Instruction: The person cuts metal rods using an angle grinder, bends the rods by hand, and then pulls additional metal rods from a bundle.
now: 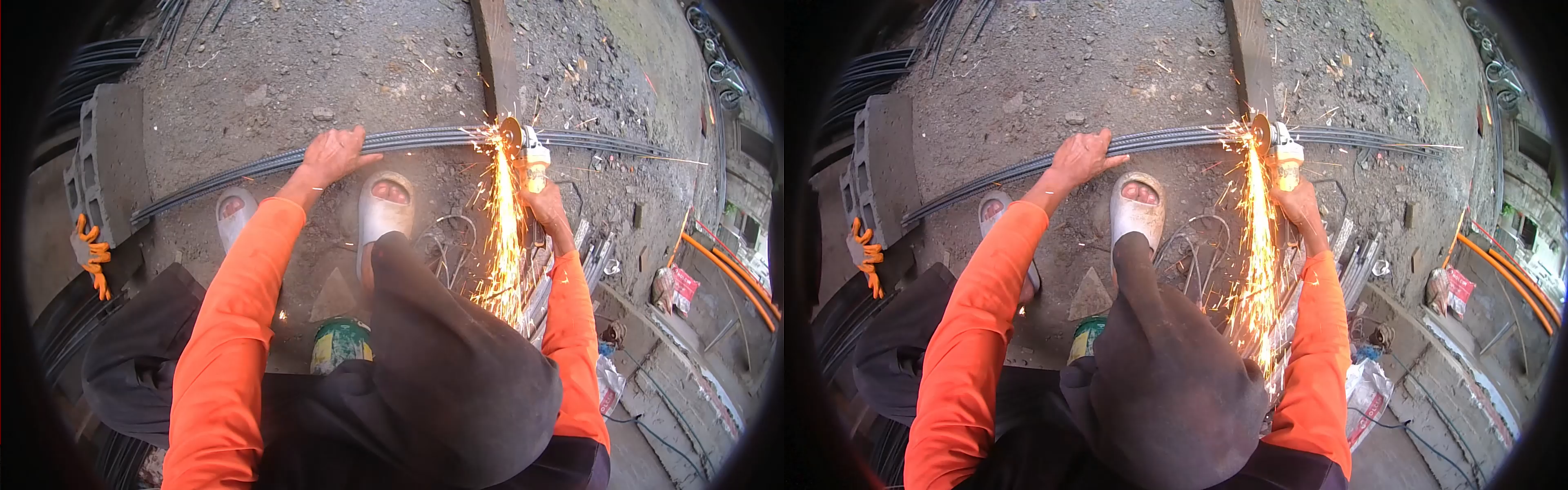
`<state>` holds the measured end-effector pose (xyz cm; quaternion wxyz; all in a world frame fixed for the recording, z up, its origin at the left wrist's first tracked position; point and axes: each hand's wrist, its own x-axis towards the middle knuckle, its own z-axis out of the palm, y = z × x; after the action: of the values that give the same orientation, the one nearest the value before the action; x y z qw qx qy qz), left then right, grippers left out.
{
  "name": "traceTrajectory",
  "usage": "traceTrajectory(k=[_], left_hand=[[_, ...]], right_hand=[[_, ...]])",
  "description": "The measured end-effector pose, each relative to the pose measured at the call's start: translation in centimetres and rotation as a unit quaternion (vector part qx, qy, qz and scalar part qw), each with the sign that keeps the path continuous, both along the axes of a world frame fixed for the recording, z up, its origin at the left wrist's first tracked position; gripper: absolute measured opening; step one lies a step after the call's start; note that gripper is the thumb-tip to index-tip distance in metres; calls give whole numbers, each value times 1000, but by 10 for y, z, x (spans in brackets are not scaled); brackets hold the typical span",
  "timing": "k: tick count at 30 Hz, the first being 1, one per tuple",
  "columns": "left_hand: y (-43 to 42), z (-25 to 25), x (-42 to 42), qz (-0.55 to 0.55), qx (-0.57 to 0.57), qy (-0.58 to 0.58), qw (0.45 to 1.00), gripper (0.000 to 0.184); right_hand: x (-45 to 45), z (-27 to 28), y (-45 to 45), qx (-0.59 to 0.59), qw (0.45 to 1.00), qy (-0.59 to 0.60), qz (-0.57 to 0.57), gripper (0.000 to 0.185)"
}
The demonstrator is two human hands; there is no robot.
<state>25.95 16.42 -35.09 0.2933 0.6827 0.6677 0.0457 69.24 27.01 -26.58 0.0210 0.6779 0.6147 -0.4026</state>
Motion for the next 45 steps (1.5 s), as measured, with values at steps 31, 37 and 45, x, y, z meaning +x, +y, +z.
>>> traceTrajectory(k=[31,37,45], left_hand=[[0,-2,0,-3,-3,8,1000,61],[1,1,0,-3,-1,7,1000,62],[-1,-1,0,0,9,3,1000,62]], right_hand=[[-7,11,-2,-23,998,-52,11,39],[-14,2,18,-26,999,-18,-24,39],[-23,9,18,-31,999,-21,-36,39]])
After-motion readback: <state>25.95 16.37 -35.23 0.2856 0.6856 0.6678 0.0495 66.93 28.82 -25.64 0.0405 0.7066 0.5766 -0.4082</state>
